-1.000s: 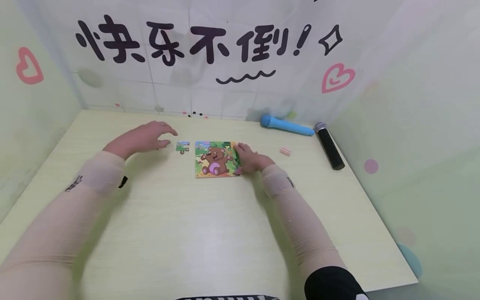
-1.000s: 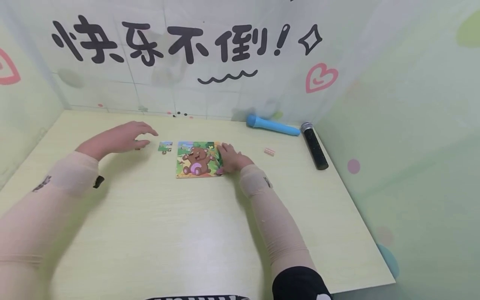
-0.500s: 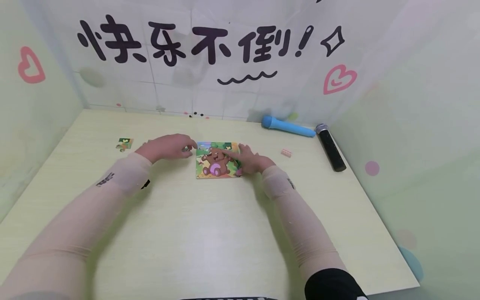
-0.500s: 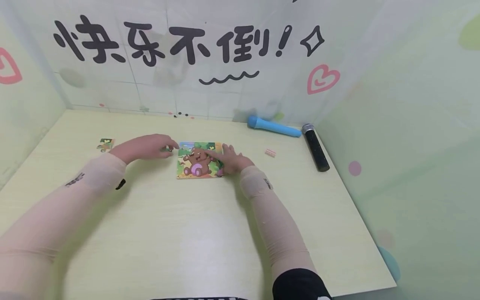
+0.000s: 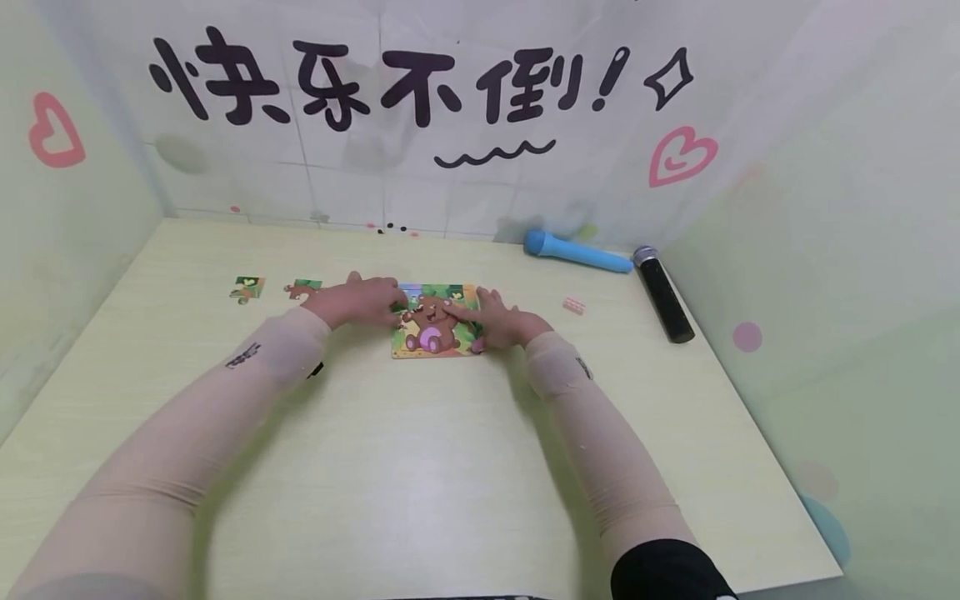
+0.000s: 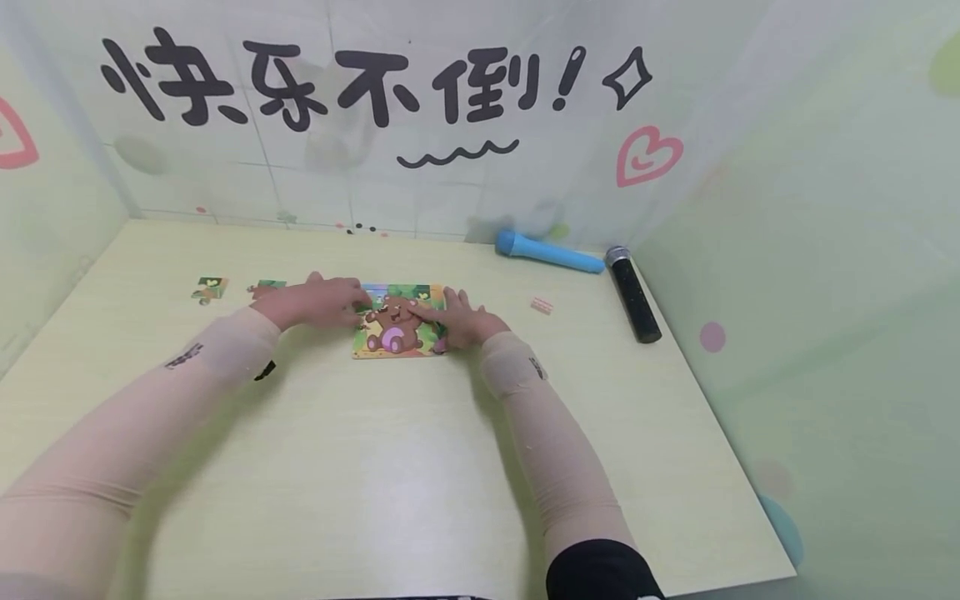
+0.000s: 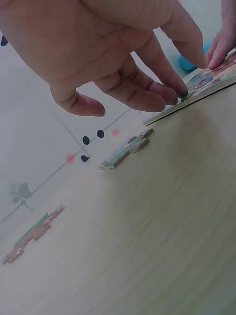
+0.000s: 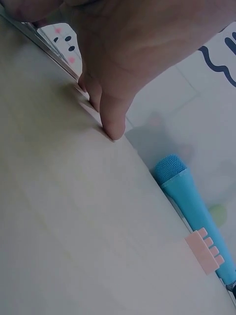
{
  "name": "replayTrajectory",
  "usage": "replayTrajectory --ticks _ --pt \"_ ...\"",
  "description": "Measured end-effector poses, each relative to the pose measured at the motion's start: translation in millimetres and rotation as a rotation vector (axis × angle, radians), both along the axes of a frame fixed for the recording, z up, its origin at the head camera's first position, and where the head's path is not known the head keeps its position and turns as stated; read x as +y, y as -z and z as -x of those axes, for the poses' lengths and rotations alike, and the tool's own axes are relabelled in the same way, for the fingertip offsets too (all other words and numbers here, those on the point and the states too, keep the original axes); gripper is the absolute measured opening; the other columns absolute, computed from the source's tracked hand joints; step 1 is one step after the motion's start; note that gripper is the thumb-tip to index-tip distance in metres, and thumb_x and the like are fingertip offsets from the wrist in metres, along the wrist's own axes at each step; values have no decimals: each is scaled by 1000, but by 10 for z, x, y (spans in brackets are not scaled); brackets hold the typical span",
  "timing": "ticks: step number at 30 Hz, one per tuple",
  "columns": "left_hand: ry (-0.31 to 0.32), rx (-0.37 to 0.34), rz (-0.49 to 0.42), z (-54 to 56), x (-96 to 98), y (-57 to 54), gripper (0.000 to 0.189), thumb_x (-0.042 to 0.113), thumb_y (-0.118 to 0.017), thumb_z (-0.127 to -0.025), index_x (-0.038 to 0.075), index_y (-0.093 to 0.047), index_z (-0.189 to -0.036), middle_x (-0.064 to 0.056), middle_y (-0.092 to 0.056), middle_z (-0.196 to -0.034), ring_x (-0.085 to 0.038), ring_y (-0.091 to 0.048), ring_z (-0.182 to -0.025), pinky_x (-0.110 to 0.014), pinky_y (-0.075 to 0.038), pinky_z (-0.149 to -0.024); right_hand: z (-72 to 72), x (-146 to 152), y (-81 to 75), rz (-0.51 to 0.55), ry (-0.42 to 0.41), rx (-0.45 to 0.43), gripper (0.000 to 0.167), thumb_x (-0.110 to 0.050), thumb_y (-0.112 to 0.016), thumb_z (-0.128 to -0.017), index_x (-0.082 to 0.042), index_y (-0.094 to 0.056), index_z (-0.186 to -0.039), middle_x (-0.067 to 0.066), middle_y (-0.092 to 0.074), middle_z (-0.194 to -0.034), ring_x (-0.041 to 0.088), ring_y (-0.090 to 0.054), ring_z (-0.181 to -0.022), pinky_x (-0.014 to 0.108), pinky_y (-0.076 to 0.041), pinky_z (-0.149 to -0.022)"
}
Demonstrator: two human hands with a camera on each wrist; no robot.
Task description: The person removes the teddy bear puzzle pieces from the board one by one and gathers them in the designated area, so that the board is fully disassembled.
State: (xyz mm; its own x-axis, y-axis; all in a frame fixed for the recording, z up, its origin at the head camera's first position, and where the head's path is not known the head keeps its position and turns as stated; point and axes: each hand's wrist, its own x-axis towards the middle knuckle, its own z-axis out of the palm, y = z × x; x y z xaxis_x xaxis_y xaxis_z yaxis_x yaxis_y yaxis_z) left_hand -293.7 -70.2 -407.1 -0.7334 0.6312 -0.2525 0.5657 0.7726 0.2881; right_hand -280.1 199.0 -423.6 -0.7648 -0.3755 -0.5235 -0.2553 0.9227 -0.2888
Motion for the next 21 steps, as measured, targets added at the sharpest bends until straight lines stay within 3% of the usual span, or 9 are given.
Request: replayTrajectory --ticks 5,11,16,21 --pt "-18 -21 -25 -11 59 8 30 24 -66 -97 5 -68 -120 -12 -60 -113 -29 -56 -104 -60 -37 -96 1 6 8 5 10 -2 82 -26 -65 -99 -49 -13 -159 13 16 -168 34 19 -152 66 0 -118" --pt "-40 -54 -42 35 91 102 30 26 -70 -96 3 -61 -113 -9 -55 -103 -26 -50 -94 -51 -39 -89 -1 6 34 -5 13 0 83 -25 -65 -99 -49 -13 -159 13 16 -168 34 18 -153 66 -1 -118" --pt "-60 -77 -56 92 81 163 31 26 -71 -95 4 -57 -111 -9 -54 -101 -26 -50 -94 -50 -40 -89 -8 -2 16 3 12 -6 83 -24 -65 -99 -50 -13 -159 13 16 -168 35 19 -152 65 0 -119" --pt "-62 -97 -55 126 80 155 32 27 -71 -96 4 -56 -110 -10 -54 -102 -27 -49 -95 -53 -39 -91 -7 -7 -1 1 3 -10 84 -25 -64 -99 -52 -11 -158 13 17 -168 34 20 -152 65 0 -119"
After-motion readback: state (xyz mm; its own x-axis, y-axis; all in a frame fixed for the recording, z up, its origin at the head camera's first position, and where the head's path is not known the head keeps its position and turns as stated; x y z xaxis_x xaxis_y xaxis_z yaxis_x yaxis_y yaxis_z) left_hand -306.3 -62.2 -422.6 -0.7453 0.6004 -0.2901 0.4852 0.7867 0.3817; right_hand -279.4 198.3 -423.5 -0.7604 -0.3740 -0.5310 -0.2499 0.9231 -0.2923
